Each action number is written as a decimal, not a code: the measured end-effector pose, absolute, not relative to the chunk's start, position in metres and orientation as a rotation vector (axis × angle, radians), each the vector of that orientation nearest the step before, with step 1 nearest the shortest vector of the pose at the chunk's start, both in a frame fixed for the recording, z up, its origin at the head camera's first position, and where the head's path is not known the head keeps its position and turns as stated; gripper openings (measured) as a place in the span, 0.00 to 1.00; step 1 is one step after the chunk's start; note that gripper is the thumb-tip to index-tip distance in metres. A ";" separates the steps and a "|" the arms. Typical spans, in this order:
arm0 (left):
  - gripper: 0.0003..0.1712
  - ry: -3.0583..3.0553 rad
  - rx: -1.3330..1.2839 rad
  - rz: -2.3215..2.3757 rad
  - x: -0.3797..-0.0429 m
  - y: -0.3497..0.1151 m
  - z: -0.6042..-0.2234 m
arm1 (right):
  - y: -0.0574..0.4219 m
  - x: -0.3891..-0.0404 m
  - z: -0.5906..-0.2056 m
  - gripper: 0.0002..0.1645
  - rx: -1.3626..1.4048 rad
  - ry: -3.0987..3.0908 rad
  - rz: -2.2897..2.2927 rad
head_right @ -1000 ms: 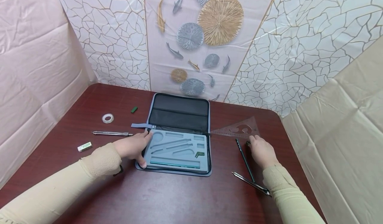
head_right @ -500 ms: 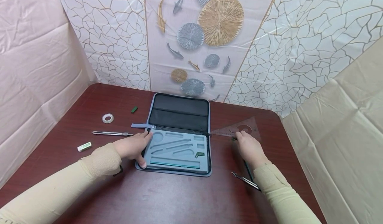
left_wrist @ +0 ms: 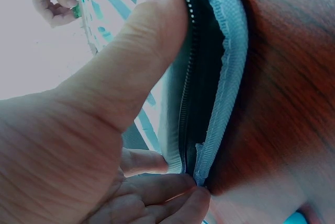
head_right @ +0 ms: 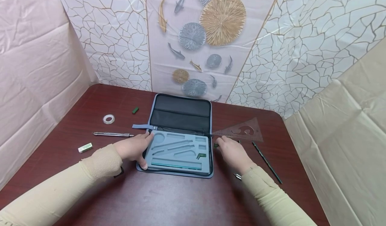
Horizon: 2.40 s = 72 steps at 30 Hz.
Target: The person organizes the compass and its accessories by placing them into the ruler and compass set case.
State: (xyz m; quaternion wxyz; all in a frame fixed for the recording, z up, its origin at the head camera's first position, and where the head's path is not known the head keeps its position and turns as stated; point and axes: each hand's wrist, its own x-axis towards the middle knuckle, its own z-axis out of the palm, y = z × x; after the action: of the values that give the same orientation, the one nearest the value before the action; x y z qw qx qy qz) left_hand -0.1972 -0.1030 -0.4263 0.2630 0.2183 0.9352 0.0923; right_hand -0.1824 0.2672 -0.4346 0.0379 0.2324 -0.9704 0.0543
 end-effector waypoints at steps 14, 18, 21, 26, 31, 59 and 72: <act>0.70 2.528 0.584 0.223 -0.198 -0.102 -0.425 | 0.244 -0.183 -0.442 0.11 0.866 -2.895 0.095; 0.70 2.528 0.588 0.225 -0.197 -0.102 -0.426 | 0.237 -0.185 -0.442 0.10 0.872 -2.915 0.067; 0.71 2.526 0.582 0.236 -0.197 -0.102 -0.425 | 0.232 -0.186 -0.442 0.09 0.906 -2.901 0.038; 0.71 2.529 0.588 0.235 -0.197 -0.103 -0.426 | 0.228 -0.188 -0.443 0.09 0.935 -2.874 0.040; 0.71 2.536 0.604 0.213 -0.197 -0.103 -0.427 | 0.227 -0.188 -0.445 0.10 0.983 -2.842 0.060; 0.69 2.521 0.606 0.250 -0.196 -0.104 -0.424 | 0.229 -0.190 -0.457 0.18 1.088 -2.714 -0.085; 0.69 2.525 0.602 0.277 -0.195 -0.104 -0.424 | 0.233 -0.183 -0.460 0.22 1.098 -2.698 -0.182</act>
State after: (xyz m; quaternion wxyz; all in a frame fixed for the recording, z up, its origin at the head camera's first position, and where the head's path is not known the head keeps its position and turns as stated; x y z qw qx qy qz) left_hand -0.1947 -0.1040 -0.4243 0.2624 0.2225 0.9334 0.1022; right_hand -0.1831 0.2334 -0.4602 0.1113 0.3739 -0.9187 -0.0619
